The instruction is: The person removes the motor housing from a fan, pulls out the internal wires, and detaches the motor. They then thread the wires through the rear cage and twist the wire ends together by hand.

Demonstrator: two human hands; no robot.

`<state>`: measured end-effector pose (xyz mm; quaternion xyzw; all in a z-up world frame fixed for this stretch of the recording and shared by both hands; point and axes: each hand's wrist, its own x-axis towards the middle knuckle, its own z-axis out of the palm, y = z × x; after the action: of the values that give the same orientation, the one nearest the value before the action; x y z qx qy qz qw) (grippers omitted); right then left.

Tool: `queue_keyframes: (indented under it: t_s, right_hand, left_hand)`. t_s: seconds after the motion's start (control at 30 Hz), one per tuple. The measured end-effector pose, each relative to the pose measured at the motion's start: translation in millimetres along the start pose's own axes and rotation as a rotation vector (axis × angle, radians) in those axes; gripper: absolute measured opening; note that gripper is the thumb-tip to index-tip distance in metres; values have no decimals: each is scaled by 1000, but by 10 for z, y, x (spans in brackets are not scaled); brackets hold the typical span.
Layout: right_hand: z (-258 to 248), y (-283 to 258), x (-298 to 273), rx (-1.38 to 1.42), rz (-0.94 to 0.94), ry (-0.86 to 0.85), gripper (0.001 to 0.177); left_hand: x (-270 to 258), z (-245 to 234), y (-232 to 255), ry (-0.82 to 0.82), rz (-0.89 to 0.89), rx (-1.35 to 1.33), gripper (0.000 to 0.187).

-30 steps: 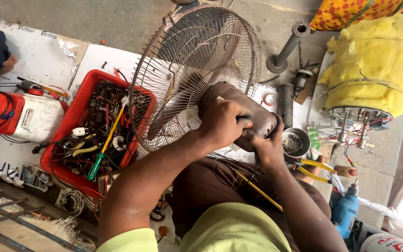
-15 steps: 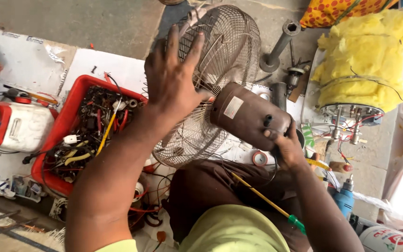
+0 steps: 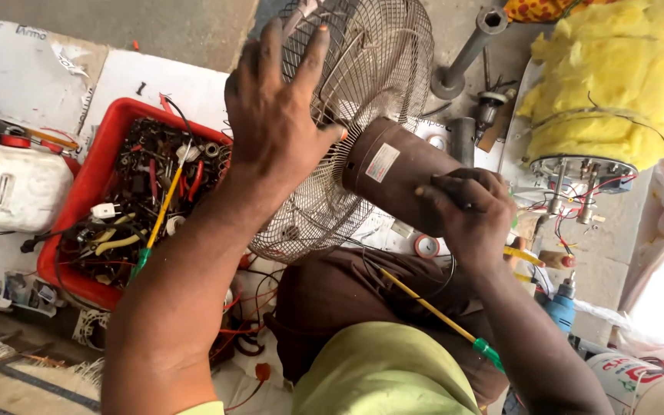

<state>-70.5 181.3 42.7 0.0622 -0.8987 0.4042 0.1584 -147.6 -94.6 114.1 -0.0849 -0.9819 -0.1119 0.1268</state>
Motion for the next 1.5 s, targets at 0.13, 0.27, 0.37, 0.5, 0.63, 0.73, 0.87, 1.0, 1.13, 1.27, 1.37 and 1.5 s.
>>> queue_keyframes:
  t_s: [0.13,0.27,0.37,0.5,0.63,0.73,0.87,1.0,1.13,1.27,1.37,1.5]
  right_hand:
    - [-114,5,83,19,-86,-180,21]
    - [-237,-94,190,35,60,-333,23]
    - [-244,-84,181,75,61,-381,20]
    - [-143,-64,118,11,-11,-191,22]
    - [-210,-115,160,-32,99,-250,22]
    - [-297,-115,234,62,105,-375,26]
    - [-330,-129,335,32,-215,-423,33]
    - [-209,-285,370,-40,23,-255,53]
    - [-242,-183,331,-16,169,-393,43]
    - [-224,142,349,312,97,-555,48]
    - [-184,-90,358,478,121,-421,87]
    - [-195,-137,397,-8,317,-347,76]
  left_hand:
    - [15,52,-110,82,24,-26,118]
    - [3,115,-141,168,54,-28,116]
    - [10,26,-47,157,45,-12,117]
    - [20,-32,-3,110,12,-9,118]
    - [13,74,-125,120,33,-51,119]
    - [5,79,-115,129,4,-21,119]
    - [65,41,-15,113,-7,1,119]
    - [64,-14,20,74,-33,38,118]
    - [22,20,-35,64,-22,-9,119]
    - [72,86,-34,153,-7,2,117]
    - [41,114,-3,112,-48,-17,117]
    - [55,57,-15,93,-50,15,118]
